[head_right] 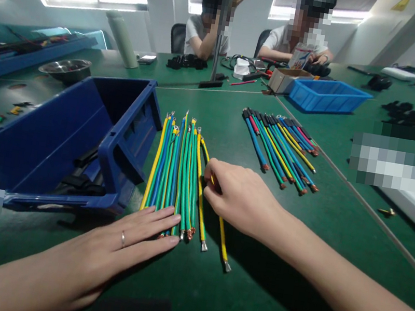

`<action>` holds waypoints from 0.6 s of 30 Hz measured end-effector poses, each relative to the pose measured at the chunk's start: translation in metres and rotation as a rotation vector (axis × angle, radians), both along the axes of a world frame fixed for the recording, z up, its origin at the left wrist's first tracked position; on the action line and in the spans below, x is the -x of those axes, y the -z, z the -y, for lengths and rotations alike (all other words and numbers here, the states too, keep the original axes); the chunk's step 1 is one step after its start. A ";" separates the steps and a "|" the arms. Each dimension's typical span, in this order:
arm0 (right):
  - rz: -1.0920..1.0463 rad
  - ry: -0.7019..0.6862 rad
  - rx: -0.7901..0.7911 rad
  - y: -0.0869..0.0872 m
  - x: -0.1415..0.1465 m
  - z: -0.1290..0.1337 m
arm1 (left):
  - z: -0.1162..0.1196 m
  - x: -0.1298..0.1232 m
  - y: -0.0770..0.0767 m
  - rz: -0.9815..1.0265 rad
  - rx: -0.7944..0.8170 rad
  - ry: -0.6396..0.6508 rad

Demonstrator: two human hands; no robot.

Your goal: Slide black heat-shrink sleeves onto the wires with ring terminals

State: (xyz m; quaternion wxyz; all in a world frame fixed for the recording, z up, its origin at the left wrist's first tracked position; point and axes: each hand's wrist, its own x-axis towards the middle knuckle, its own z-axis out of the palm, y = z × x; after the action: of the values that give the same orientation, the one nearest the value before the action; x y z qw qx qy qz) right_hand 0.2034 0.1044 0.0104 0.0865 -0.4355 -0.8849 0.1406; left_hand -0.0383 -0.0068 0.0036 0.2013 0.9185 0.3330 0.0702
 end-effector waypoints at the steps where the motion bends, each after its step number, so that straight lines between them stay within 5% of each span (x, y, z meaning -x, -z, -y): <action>1: -0.021 0.002 0.002 0.001 -0.001 -0.001 | 0.000 0.000 -0.001 0.008 0.000 -0.003; 18: -0.157 -0.099 -0.100 0.016 0.002 -0.007 | -0.003 0.002 -0.002 -0.006 -0.069 0.053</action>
State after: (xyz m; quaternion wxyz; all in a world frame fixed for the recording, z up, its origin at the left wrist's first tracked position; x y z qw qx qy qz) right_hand 0.2014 0.1112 -0.0052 0.1700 -0.3739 -0.9018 0.1342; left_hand -0.0404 -0.0037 0.0054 0.1705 0.9336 0.3065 0.0737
